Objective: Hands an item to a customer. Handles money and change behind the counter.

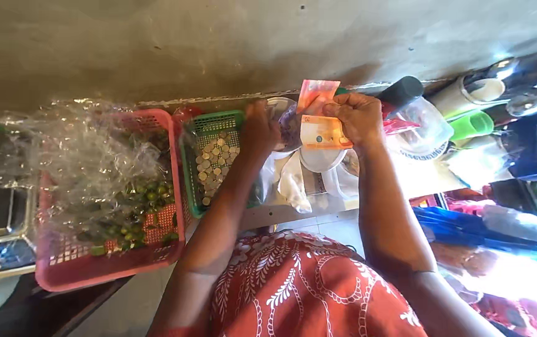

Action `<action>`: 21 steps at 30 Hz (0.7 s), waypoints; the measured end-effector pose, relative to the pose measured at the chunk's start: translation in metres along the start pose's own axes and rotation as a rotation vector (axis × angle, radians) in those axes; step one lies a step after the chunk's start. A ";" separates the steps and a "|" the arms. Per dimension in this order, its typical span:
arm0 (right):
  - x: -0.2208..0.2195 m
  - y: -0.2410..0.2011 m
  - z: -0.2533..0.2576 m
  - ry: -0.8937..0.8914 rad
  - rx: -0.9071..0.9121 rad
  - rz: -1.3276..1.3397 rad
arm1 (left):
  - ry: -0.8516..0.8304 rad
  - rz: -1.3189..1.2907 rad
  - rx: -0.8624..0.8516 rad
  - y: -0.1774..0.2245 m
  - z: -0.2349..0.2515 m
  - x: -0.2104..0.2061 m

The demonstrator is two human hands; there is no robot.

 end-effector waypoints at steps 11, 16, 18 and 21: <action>-0.034 -0.027 0.017 -0.167 0.074 -0.516 | 0.229 -0.282 -0.329 0.013 0.017 0.037; -0.040 -0.017 0.019 -0.097 -0.088 -0.374 | 0.318 -0.641 -0.116 -0.024 -0.027 0.079; -0.043 -0.018 0.012 -0.173 -0.067 -0.230 | 0.163 -1.087 -0.003 -0.040 -0.054 0.084; -0.065 -0.036 -0.005 -0.213 0.175 -0.009 | -0.049 -1.349 0.081 -0.055 -0.093 0.076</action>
Point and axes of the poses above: each hand's wrist, its own z-axis towards the middle knuckle, its own x-axis out of the back of the hand, y = z × x, the point moved 3 cm from there along z, towards the middle knuckle, and after that the axes turned 6 degrees about -z, right-handed, at the moved point
